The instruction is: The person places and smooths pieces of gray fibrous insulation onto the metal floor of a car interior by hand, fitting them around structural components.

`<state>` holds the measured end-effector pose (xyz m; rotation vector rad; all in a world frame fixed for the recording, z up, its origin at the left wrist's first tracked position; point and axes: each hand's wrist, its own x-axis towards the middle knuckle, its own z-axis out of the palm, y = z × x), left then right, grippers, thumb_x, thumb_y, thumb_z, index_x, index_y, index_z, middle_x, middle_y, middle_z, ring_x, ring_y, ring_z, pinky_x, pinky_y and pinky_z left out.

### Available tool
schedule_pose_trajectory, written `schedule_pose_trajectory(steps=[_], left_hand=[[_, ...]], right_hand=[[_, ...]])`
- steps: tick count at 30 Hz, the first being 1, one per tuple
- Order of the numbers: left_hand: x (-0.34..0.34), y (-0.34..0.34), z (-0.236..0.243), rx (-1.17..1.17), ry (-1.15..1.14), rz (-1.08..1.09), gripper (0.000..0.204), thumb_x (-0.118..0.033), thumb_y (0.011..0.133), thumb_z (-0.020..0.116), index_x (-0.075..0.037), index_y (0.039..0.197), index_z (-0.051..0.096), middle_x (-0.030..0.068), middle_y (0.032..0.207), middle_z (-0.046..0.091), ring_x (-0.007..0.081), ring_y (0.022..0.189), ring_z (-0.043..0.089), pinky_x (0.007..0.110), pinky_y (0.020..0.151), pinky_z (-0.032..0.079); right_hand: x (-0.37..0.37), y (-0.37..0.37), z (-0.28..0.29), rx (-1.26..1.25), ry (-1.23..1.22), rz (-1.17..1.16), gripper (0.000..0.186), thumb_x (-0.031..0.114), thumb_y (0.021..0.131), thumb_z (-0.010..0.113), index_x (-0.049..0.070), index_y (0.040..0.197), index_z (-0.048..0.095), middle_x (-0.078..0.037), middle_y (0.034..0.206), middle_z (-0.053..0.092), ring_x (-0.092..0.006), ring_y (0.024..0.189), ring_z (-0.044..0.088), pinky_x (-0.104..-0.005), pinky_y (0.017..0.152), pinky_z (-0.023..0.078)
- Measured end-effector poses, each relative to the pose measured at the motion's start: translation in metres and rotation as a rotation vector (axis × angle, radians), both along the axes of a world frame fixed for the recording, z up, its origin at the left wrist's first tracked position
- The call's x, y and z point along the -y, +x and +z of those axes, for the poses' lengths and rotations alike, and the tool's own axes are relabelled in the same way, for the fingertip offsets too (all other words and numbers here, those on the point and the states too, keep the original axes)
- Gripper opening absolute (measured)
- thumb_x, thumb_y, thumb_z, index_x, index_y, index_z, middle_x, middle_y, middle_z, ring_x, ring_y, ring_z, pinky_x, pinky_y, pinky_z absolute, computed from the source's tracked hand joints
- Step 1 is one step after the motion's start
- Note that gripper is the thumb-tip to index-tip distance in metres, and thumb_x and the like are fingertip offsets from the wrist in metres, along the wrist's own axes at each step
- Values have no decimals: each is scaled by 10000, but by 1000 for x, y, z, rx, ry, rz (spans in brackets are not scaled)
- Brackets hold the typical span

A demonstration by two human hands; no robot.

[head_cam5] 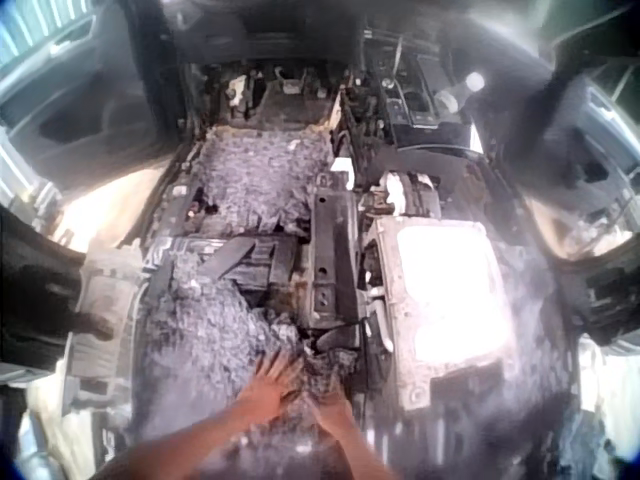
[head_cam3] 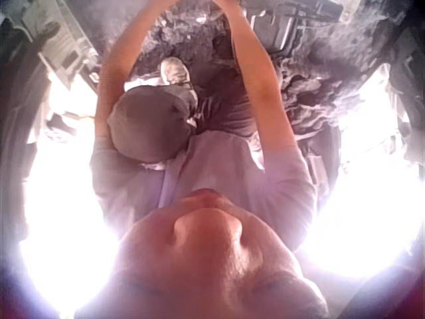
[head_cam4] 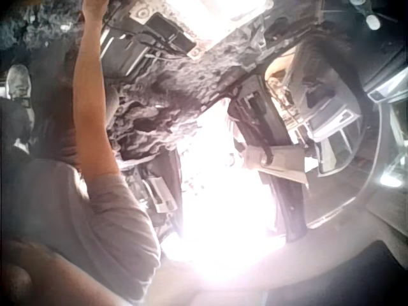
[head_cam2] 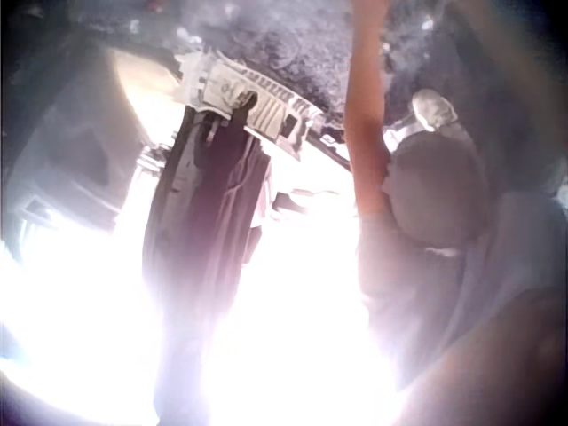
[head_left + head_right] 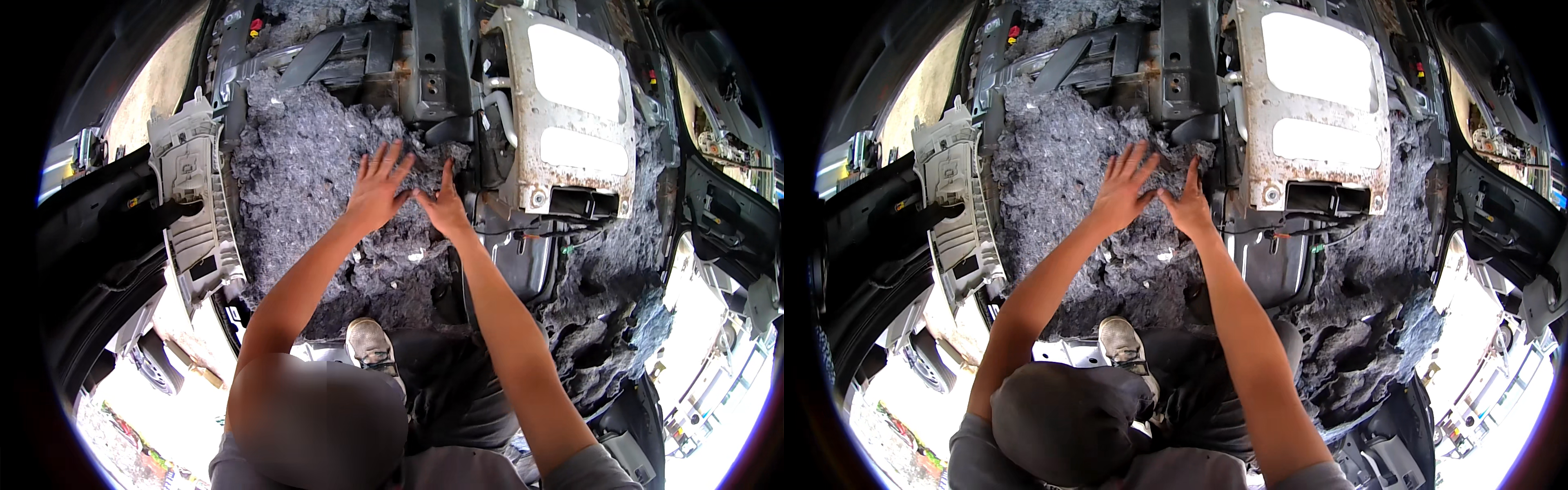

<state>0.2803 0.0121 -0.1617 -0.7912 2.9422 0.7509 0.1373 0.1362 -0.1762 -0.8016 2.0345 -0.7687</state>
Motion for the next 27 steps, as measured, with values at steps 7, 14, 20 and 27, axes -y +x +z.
schedule_pose_trajectory(steps=[7, 14, 20, 27], left_hand=[[-62, 90, -31, 254, -97, 78, 741, -524, 990, 507, -181, 1587, 234, 132, 1663, 57, 405, 1520, 44, 637, 1182, 116], [-57, 78, -35, 379, -128, -53, 813, -567, 984, 480, -148, 1600, 155, 160, 1663, -21, 442, 1512, 17, 677, 1156, 129], [-60, 79, -41, 409, -205, -57, 854, -580, 978, 483, -122, 1601, 121, 193, 1655, -20, 466, 1505, 23, 687, 1146, 145], [-62, 69, -36, 347, -182, -39, 833, -559, 973, 511, -101, 1588, 188, 189, 1657, -6, 460, 1507, 19, 684, 1152, 106]], right_hand=[[-69, 85, 37, -469, 189, 480, 996, 362, 871, 728, 142, 1597, 82, -273, 1602, 163, -429, 1450, 276, -507, 1156, 316], [-91, 99, -19, -435, 513, 612, 940, 357, 926, 651, 187, 1606, 23, -181, 1655, 0, -346, 1523, 82, -486, 1197, 233], [-92, 95, 7, -497, 328, 610, 834, 268, 900, 646, 98, 1575, 187, -259, 1619, 128, -422, 1485, 183, -544, 1178, 227], [-199, 148, 18, -180, 278, 634, 844, 446, 835, 722, 116, 1517, 350, -242, 1591, 227, -406, 1465, 249, -540, 1167, 247]])
